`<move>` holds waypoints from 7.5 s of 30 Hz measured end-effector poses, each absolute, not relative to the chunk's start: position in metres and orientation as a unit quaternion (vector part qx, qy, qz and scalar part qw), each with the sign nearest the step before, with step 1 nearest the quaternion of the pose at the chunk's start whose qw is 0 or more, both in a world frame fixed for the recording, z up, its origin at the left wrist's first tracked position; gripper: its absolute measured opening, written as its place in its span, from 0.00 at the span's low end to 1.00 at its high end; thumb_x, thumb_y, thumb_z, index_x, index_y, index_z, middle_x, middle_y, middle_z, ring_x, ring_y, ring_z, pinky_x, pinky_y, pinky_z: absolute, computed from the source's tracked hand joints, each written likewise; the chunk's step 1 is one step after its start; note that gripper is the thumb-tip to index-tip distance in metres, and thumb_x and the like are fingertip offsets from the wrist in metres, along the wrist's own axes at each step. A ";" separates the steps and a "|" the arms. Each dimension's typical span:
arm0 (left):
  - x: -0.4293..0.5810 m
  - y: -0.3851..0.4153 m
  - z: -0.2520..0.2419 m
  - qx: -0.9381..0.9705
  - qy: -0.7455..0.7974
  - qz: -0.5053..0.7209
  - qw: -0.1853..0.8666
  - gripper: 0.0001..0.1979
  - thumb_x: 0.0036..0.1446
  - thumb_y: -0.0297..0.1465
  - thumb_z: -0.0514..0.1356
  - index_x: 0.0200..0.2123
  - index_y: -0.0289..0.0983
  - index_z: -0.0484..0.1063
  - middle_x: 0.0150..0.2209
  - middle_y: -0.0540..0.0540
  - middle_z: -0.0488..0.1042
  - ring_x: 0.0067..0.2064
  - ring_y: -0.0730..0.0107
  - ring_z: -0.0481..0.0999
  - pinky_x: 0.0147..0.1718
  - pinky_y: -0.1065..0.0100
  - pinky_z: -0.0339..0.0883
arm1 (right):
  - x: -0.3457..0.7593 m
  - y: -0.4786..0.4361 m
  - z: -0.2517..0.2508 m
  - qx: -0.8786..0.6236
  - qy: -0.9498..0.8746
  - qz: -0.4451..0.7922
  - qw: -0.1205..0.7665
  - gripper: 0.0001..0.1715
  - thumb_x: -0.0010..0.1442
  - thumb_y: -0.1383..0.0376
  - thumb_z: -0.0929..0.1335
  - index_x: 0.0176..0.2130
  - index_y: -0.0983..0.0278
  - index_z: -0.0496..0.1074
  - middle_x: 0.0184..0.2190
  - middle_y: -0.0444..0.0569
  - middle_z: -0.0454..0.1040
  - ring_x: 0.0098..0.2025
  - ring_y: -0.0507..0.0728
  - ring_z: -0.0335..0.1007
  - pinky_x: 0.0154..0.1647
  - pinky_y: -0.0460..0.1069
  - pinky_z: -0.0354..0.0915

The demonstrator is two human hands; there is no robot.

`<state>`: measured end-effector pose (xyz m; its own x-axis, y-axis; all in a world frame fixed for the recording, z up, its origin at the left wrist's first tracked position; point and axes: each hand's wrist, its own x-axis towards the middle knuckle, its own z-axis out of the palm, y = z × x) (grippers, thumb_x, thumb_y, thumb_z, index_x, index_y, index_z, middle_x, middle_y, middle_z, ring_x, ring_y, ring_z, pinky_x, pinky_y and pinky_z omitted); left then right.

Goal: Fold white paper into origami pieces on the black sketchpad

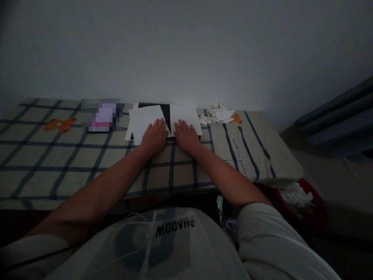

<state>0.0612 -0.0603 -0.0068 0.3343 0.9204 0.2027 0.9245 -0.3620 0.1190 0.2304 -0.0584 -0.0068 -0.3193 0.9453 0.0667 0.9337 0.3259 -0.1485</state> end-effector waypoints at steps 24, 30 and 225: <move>0.041 -0.042 0.000 -0.862 -0.503 -0.068 0.020 0.28 0.68 0.35 0.47 0.68 0.28 0.55 0.71 0.33 0.51 0.71 0.51 0.50 0.66 0.51 0.51 | 0.257 -0.069 0.003 -0.466 -0.872 0.064 0.132 0.47 0.65 0.48 0.64 0.70 0.71 0.49 0.72 0.65 0.42 0.74 0.65 0.38 0.70 0.62 0.47; 0.040 -0.049 0.010 -0.867 -0.490 -0.077 0.037 0.26 0.68 0.36 0.49 0.65 0.33 0.62 0.68 0.35 0.58 0.69 0.54 0.56 0.65 0.51 0.53 | 0.261 -0.073 0.003 -0.437 -0.883 0.074 0.152 0.49 0.61 0.50 0.69 0.70 0.70 0.51 0.71 0.65 0.48 0.72 0.65 0.45 0.70 0.61 0.50; 0.023 -0.049 0.030 -0.822 -0.483 -0.297 -0.056 0.17 0.62 0.35 0.56 0.51 0.36 0.74 0.51 0.39 0.76 0.54 0.55 0.73 0.55 0.56 0.66 | 0.235 -0.063 0.035 -0.466 -0.862 0.059 0.193 0.11 0.62 0.66 0.67 0.37 0.66 0.80 0.36 0.55 0.80 0.38 0.58 0.74 0.42 0.51 0.65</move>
<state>0.0229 -0.0491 0.0305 0.3568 0.8278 0.4330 0.7611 -0.5263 0.3792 0.2345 -0.0629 0.0351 -0.4924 0.8252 0.2767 0.7795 0.5595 -0.2817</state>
